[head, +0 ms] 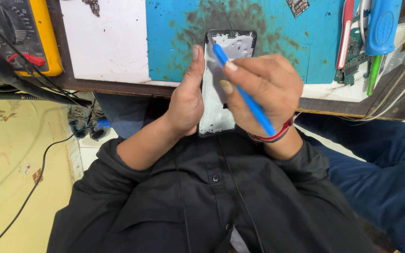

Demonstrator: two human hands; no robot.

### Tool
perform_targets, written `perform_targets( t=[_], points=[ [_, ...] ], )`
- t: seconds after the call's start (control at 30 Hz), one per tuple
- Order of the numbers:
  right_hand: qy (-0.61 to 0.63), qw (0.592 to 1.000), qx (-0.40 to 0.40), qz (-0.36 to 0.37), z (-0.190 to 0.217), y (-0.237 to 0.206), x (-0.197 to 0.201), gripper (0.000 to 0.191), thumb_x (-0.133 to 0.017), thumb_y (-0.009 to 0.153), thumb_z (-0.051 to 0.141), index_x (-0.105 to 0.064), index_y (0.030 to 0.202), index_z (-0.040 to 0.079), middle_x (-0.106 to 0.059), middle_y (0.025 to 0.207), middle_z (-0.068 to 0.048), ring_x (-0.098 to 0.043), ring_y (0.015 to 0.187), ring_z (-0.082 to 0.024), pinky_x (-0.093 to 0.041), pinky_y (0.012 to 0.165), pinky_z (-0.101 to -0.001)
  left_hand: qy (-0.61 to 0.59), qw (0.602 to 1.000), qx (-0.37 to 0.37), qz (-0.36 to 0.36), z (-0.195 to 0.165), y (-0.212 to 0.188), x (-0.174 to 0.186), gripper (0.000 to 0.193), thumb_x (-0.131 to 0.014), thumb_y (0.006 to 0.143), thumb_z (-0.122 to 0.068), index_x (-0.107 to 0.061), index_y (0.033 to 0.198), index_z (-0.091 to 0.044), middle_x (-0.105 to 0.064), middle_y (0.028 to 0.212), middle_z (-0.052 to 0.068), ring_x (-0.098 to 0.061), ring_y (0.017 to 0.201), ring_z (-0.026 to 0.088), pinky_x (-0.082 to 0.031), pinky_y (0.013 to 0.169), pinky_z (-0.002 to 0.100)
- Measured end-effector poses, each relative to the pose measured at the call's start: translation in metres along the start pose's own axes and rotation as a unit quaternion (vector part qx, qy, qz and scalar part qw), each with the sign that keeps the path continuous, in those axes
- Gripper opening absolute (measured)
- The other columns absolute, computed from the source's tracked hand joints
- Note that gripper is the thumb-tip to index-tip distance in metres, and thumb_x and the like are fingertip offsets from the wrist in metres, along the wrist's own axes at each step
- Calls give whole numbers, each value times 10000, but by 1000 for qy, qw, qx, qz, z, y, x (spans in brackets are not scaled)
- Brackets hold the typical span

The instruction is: The person holds a phone back cover and uses a blue utility knife to scrape old adhesive residue off its inner surface, rotating the cover to work along the edges. They briefly wipe the surface with a small sponge and continue scraping the remaining residue.

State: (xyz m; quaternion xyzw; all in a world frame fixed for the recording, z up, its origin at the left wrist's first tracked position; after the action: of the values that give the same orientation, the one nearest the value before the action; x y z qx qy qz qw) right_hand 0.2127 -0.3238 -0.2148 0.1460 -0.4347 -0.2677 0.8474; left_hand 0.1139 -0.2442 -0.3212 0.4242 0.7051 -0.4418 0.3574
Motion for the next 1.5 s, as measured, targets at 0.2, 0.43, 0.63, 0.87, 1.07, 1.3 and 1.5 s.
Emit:
perform_targets(
  t=[0.2, 0.43, 0.63, 0.87, 1.07, 1.3, 1.5],
  points=[
    [130, 987, -99, 4, -11, -2, 5, 197, -747, 1033, 67, -705, 1215, 3, -764, 1076, -124, -725, 874, -228, -543, 796, -308, -62, 991, 83, 90, -4, -3, -10, 670, -295, 1116, -576, -489, 1461, -36, -615, 1360, 157, -650, 1231, 271, -575, 1021, 459],
    [180, 974, -114, 72, -15, 0, 9, 183, -743, 1003, 115, -721, 1146, 2, -766, 1006, -99, -716, 807, -212, -548, 895, -351, -98, 981, 69, 150, -15, 0, -15, 748, -228, 1184, -603, -510, 1488, 20, -627, 1344, 197, -667, 1211, 283, -574, 1039, 433],
    [178, 975, -74, 112, -12, -3, 10, 165, -765, 985, 100, -732, 1135, 38, -767, 992, -82, -733, 818, -211, -553, 816, -322, -67, 990, 45, 120, -20, 5, -13, 726, -214, 1150, -580, -491, 1465, 11, -619, 1390, 188, -655, 1228, 263, -557, 1098, 421],
    [225, 960, -35, 164, -2, -12, 6, 206, -782, 919, 80, -745, 1121, 60, -751, 945, -96, -736, 800, -232, -568, 747, -322, -31, 992, 24, 122, -35, 8, -12, 779, -213, 1154, -602, -496, 1495, 40, -603, 1307, 184, -642, 1122, 243, -565, 1012, 421],
    [228, 956, -19, 183, 3, -16, 7, 206, -793, 870, 70, -748, 1070, 45, -757, 897, -106, -741, 768, -232, -540, 683, -321, -59, 989, 35, 131, -36, 13, -12, 778, -242, 1120, -608, -469, 1505, 28, -616, 1306, 185, -677, 1136, 250, -601, 967, 452],
    [203, 974, -69, 69, -2, -9, 21, 173, -730, 905, 87, -701, 1064, 28, -733, 905, -89, -704, 801, -249, -558, 739, -344, -85, 985, 34, 144, -29, 7, -18, 757, -264, 1169, -613, -494, 1479, 38, -626, 1359, 190, -660, 1167, 254, -574, 1060, 434],
    [70, 997, 1, 36, -3, 4, 19, 259, -823, 845, 125, -730, 1059, 12, -745, 1006, -170, -625, 841, -250, -472, 791, -386, -68, 991, 52, 105, -24, -1, -15, 695, -251, 1172, -559, -480, 1485, 16, -600, 1393, 192, -639, 1286, 270, -519, 1139, 400]
  ],
)
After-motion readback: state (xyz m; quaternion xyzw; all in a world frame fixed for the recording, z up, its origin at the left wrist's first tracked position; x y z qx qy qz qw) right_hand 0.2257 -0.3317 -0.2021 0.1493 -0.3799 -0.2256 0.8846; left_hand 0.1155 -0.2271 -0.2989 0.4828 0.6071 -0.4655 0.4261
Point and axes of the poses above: each hand's wrist, its own y-axis towards the middle knuckle, its own x-axis out of the back of the hand, z = x × y, the point moved 4 cm from there along y, towards the middle knuckle
